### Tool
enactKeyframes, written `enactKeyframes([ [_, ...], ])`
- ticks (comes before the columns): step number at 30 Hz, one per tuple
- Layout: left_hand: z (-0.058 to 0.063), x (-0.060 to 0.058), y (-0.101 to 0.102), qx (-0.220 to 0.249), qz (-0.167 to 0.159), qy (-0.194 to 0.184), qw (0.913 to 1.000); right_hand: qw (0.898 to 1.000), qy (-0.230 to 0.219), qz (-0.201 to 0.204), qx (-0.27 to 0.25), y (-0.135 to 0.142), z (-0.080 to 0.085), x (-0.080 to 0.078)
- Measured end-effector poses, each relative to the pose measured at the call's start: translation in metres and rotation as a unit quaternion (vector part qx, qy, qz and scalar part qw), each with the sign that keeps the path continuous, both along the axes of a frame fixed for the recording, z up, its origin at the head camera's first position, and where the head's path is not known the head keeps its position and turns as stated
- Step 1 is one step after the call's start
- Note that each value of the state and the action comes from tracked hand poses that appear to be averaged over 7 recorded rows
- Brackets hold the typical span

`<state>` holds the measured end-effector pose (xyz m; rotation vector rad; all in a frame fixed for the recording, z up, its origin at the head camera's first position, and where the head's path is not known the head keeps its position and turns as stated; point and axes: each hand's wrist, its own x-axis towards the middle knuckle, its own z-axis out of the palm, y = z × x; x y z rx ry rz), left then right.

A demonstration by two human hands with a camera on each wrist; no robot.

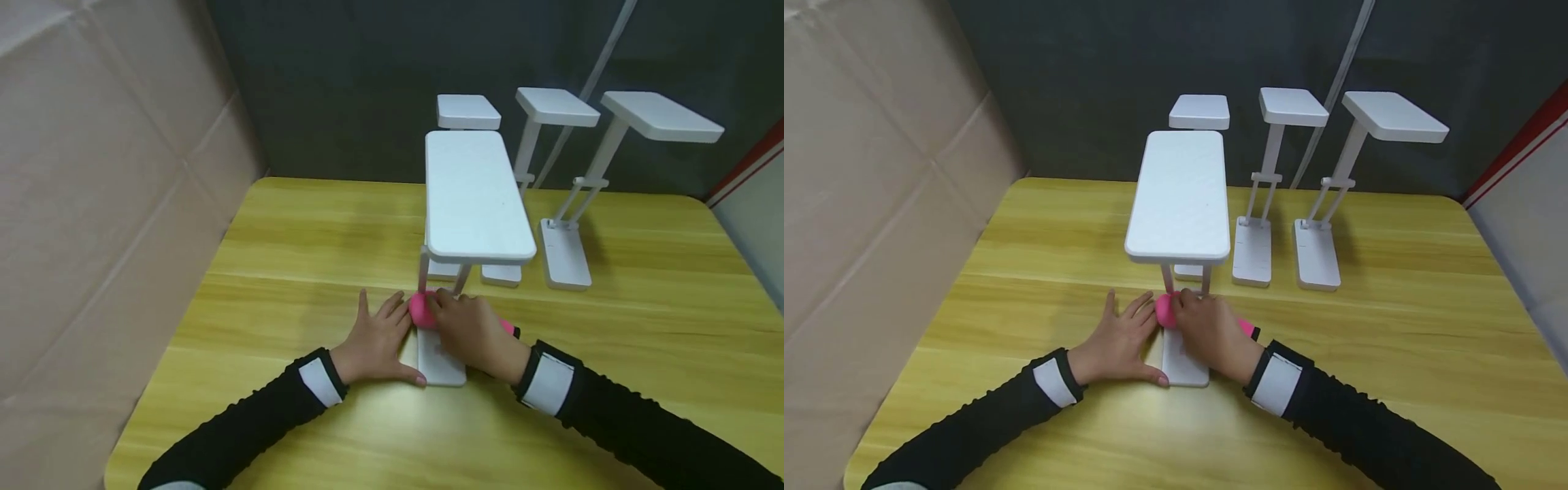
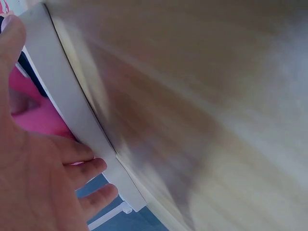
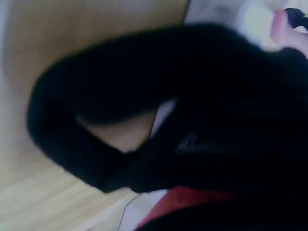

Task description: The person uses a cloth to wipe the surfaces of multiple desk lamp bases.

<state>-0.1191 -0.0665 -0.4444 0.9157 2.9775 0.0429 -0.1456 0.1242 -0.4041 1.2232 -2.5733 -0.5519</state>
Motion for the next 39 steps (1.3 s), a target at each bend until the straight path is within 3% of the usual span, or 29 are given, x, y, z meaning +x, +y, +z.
enactKeyframes([
  [5,0.004,0.001,0.000,0.002,0.009,-0.016,0.9998,0.996,-0.075,0.050,-0.018,0.006,0.005,0.018],
  [10,0.008,-0.002,0.001,-0.025,0.005,-0.012,0.9996,0.977,-0.157,0.109,-0.094,0.018,0.005,0.033],
  [12,0.008,-0.002,0.001,-0.033,0.005,-0.010,0.9994,0.960,-0.227,0.119,-0.112,0.025,0.007,0.035],
  [15,0.007,-0.003,0.000,-0.027,0.009,-0.014,0.9995,0.919,-0.356,0.121,-0.122,0.037,0.012,0.027],
  [17,0.008,-0.003,0.000,-0.023,0.010,-0.014,0.9996,0.898,-0.403,0.106,-0.141,0.043,0.016,0.018],
  [18,0.008,-0.004,-0.001,-0.022,0.011,-0.015,0.9996,0.895,-0.407,0.095,-0.153,0.045,0.017,0.011],
  [22,0.008,-0.003,-0.001,-0.023,0.013,-0.020,0.9995,0.948,-0.247,0.059,-0.193,0.043,0.014,-0.012],
  [25,0.009,-0.003,-0.002,-0.022,0.008,-0.027,0.9993,0.972,-0.141,0.029,-0.183,0.040,0.005,-0.021],
  [30,0.012,-0.001,0.000,-0.033,0.001,-0.031,0.9990,0.969,-0.154,0.017,-0.194,0.045,-0.004,-0.013],
  [35,0.016,0.001,-0.001,-0.048,0.007,-0.042,0.9979,0.961,-0.187,0.062,-0.196,0.053,-0.006,0.014],
  [39,0.018,0.000,-0.003,-0.040,0.013,-0.044,0.9981,0.948,-0.239,0.083,-0.190,0.058,-0.003,0.034],
])
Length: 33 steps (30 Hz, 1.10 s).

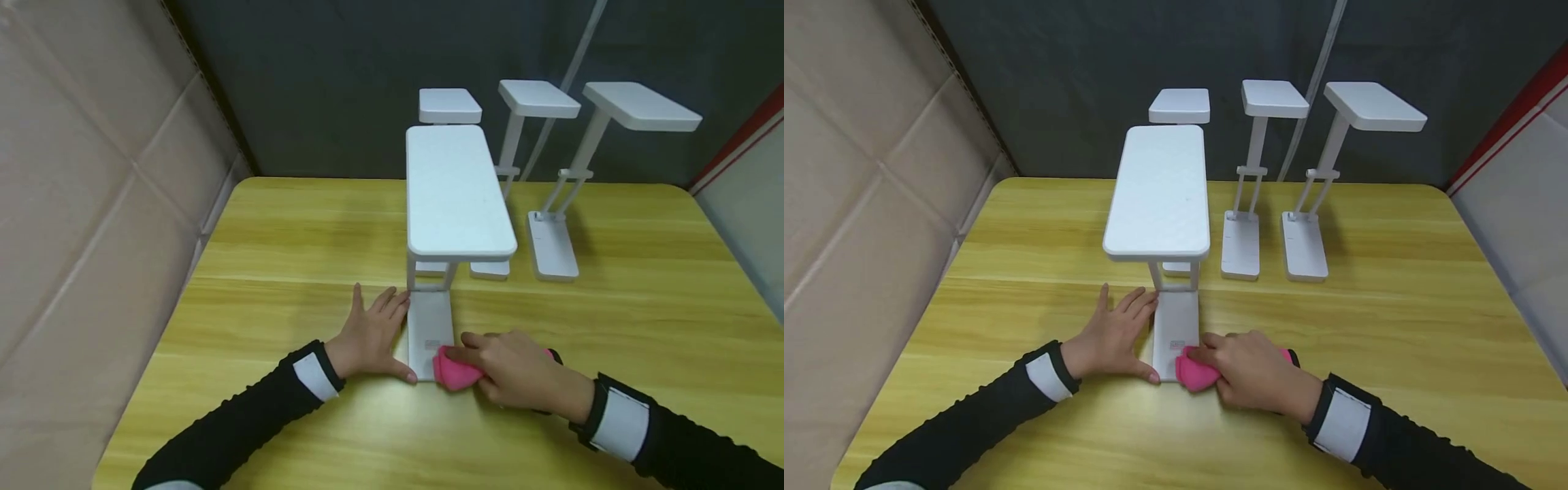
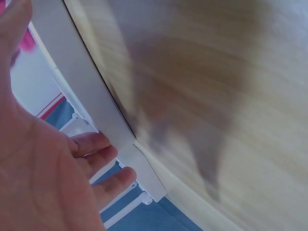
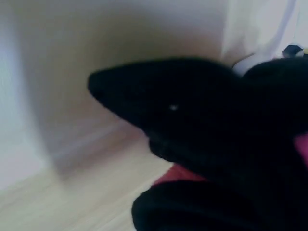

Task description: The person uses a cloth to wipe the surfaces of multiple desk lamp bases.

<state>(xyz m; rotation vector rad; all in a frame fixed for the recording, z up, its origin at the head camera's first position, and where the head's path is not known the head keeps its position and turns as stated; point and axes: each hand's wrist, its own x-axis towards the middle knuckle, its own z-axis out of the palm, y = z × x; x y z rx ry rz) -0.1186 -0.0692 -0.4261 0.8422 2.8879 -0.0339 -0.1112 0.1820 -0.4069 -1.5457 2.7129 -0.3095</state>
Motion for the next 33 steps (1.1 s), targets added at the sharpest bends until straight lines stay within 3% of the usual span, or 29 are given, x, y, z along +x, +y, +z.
enactKeyframes([
  [3,0.000,-0.001,-0.001,0.010,0.003,-0.004,0.9999,0.997,-0.074,0.026,-0.003,0.002,0.009,0.003],
  [7,0.000,-0.002,-0.003,0.027,0.002,-0.018,0.9995,0.992,-0.121,0.024,-0.028,-0.006,0.023,-0.015],
  [11,-0.004,-0.001,-0.005,0.031,0.003,-0.021,0.9993,0.999,-0.009,-0.027,-0.036,-0.028,0.025,-0.040],
  [15,-0.009,0.002,-0.005,0.028,0.003,-0.026,0.9992,0.992,0.103,-0.069,0.023,-0.050,0.011,-0.049],
  [20,-0.010,0.004,-0.003,0.025,0.003,-0.035,0.9991,0.986,0.119,-0.093,0.070,-0.057,0.000,-0.038],
  [26,-0.004,0.004,-0.004,0.018,0.009,-0.039,0.9990,0.994,0.092,-0.022,0.047,-0.051,0.004,-0.010],
  [29,-0.003,0.004,-0.004,0.005,0.005,-0.032,0.9994,0.998,0.047,0.003,0.036,-0.045,0.006,0.003],
  [33,-0.004,0.004,-0.003,0.003,0.002,-0.030,0.9995,0.998,-0.053,0.015,0.035,-0.033,0.010,0.012],
])
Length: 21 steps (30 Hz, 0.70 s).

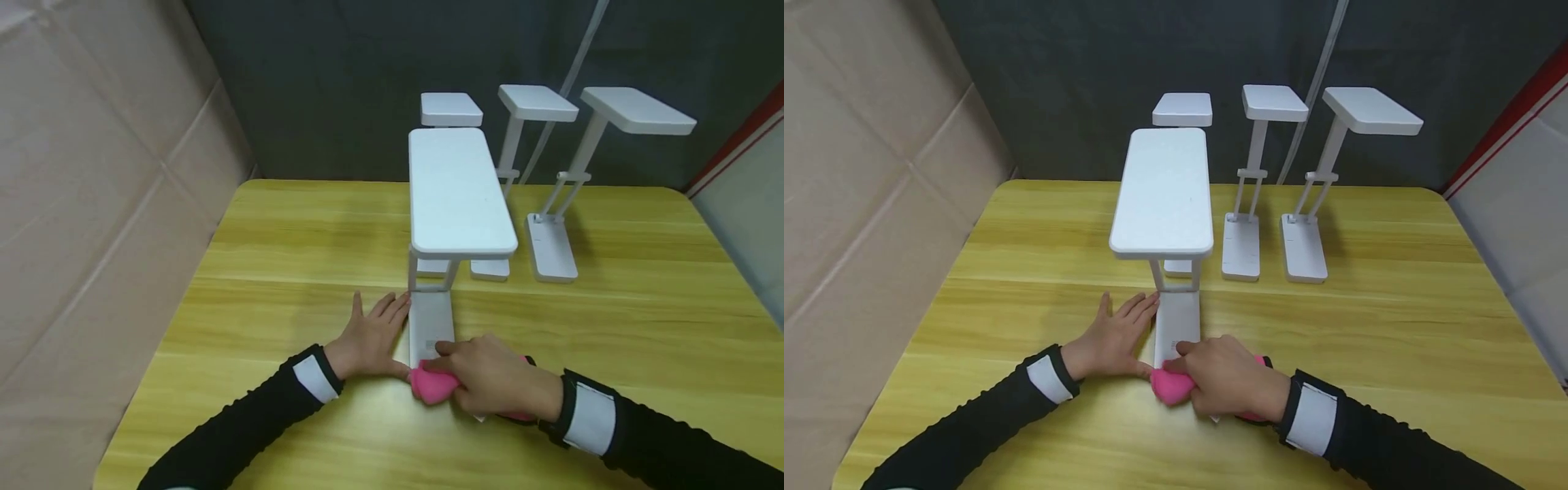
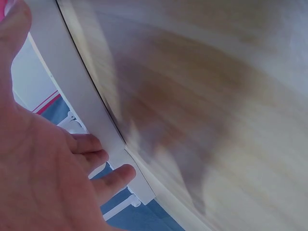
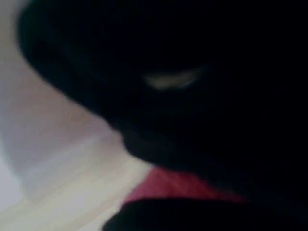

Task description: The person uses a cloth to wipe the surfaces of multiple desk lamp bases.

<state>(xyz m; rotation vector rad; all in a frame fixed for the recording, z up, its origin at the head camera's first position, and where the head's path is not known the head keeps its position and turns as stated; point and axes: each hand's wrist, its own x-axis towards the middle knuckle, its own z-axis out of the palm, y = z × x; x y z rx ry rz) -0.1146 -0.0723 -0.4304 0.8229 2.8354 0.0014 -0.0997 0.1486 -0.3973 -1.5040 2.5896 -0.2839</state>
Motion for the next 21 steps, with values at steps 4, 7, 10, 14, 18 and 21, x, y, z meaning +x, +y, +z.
enactKeyframes([
  [4,0.000,0.000,0.000,0.010,0.003,-0.007,0.9999,0.996,-0.087,-0.003,-0.015,0.010,0.007,-0.008],
  [7,0.001,-0.001,0.000,0.007,0.002,-0.011,0.9999,0.995,-0.077,-0.044,-0.042,0.011,0.011,-0.027],
  [10,0.000,-0.003,0.000,0.002,0.001,-0.016,0.9999,0.994,0.021,-0.096,-0.045,0.010,0.009,-0.047],
  [14,-0.001,-0.004,0.001,0.004,-0.002,-0.027,0.9996,0.985,0.114,-0.128,-0.025,0.009,-0.003,-0.059],
  [18,-0.001,-0.005,0.002,-0.004,-0.005,-0.025,0.9997,0.985,0.105,-0.132,-0.036,0.014,-0.012,-0.055],
  [21,0.001,-0.005,0.001,-0.017,-0.004,-0.017,0.9997,0.989,0.086,-0.113,-0.047,0.019,-0.012,-0.042],
])
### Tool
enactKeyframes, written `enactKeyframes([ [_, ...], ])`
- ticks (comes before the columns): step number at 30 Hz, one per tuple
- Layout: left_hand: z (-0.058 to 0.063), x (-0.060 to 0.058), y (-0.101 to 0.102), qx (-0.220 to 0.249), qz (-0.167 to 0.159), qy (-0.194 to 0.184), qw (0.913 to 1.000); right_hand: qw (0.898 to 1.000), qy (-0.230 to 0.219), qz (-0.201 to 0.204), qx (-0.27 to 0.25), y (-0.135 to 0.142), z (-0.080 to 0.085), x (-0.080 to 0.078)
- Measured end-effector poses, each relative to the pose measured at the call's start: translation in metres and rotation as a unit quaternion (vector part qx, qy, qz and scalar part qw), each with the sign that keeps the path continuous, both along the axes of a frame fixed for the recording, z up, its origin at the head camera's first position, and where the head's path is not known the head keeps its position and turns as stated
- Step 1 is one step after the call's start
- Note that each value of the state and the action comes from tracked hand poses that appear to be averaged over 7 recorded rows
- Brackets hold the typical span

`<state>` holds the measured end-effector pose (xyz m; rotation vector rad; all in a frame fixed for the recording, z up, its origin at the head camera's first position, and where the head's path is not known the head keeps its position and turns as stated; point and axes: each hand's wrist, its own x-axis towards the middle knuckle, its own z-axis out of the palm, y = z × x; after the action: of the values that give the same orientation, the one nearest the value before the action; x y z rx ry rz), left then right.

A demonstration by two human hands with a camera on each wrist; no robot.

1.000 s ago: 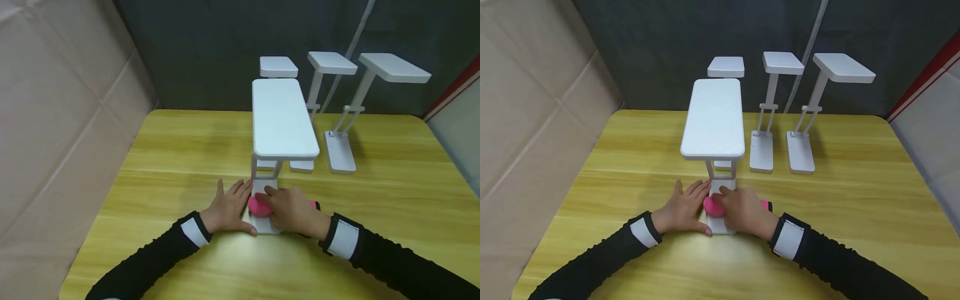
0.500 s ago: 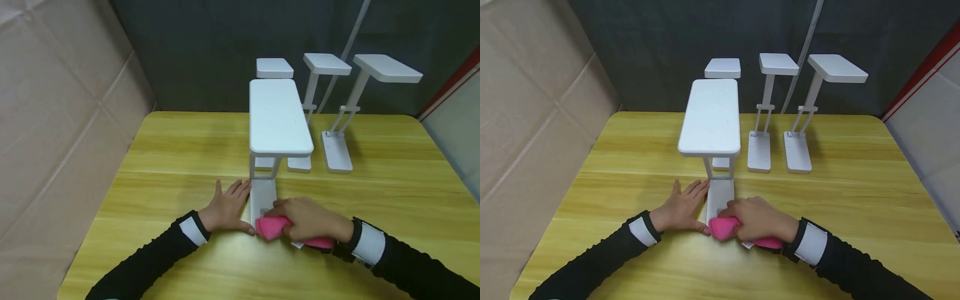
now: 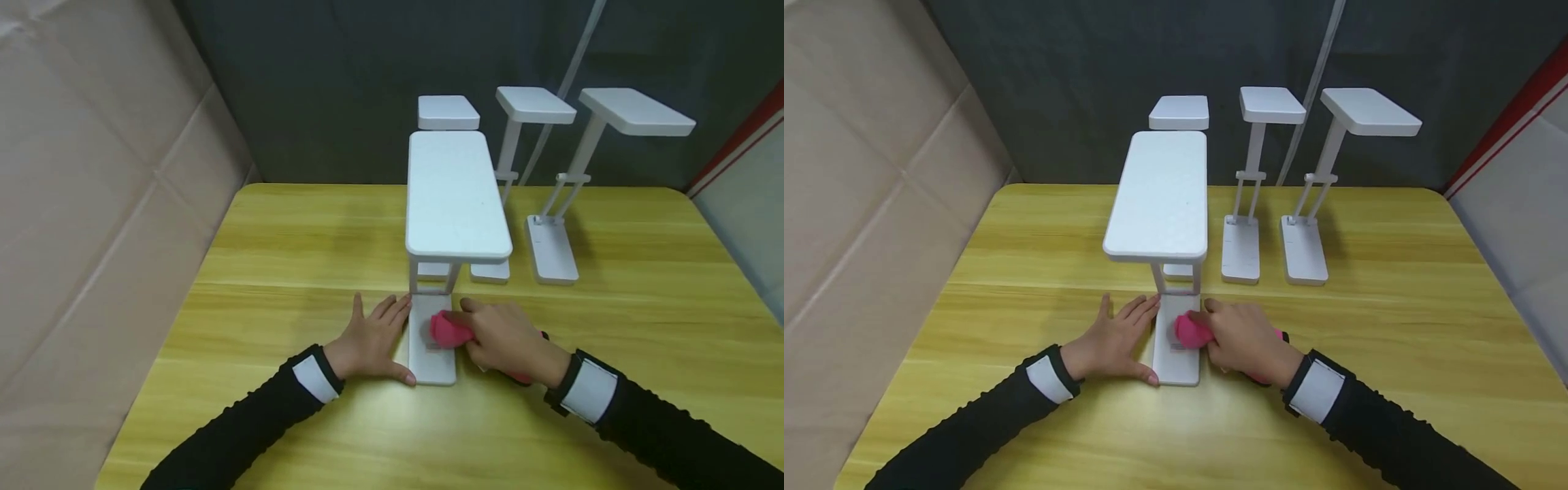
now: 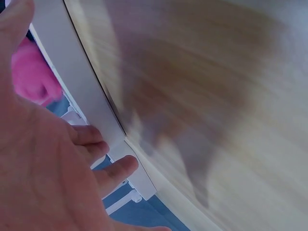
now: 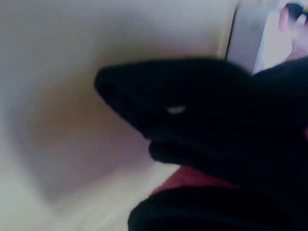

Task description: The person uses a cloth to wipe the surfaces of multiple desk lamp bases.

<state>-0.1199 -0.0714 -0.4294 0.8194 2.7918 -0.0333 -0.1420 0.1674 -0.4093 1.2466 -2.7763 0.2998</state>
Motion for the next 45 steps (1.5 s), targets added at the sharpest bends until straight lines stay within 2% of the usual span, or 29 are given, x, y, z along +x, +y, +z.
enactKeyframes([
  [5,0.004,0.001,-0.002,-0.004,0.007,0.000,1.0000,0.998,-0.052,0.039,-0.001,0.006,0.002,0.028],
  [8,0.004,0.001,-0.003,0.000,0.011,-0.002,0.9999,0.995,-0.087,0.056,0.000,0.010,0.003,0.038],
  [11,0.004,0.000,-0.004,0.003,0.012,-0.006,0.9999,0.987,-0.139,0.081,-0.013,0.017,0.005,0.037],
  [13,0.003,-0.002,-0.004,0.006,0.011,-0.010,0.9999,0.984,-0.156,0.082,-0.028,0.023,0.009,0.028],
  [15,0.003,-0.004,-0.004,0.010,0.010,-0.010,0.9998,0.987,-0.143,0.060,-0.040,0.028,0.012,0.013],
  [18,0.002,-0.006,-0.005,0.018,0.012,-0.014,0.9997,0.997,-0.066,-0.009,-0.034,0.031,0.013,-0.013],
  [21,0.001,-0.006,-0.004,0.018,0.009,-0.020,0.9996,0.998,-0.010,-0.065,-0.007,0.029,0.005,-0.032],
  [23,0.000,-0.006,-0.004,0.012,0.003,-0.020,0.9997,0.997,0.017,-0.078,0.009,0.026,-0.003,-0.038],
  [27,-0.001,-0.005,-0.003,0.006,-0.014,-0.001,0.9999,0.996,0.055,-0.073,0.018,0.019,-0.016,-0.040],
  [30,0.000,-0.003,-0.004,0.002,-0.021,0.017,0.9996,0.996,0.071,-0.048,0.023,0.017,-0.017,-0.037],
  [35,0.003,-0.001,-0.007,-0.008,-0.021,0.020,0.9996,0.996,0.077,0.028,0.039,0.020,-0.012,-0.020],
  [41,0.005,0.000,-0.010,-0.003,-0.018,0.012,0.9998,0.987,0.096,0.119,0.059,0.024,-0.011,0.006],
  [45,0.005,-0.001,-0.010,-0.001,-0.014,0.010,0.9998,0.978,0.085,0.175,0.079,0.028,-0.011,0.019],
])
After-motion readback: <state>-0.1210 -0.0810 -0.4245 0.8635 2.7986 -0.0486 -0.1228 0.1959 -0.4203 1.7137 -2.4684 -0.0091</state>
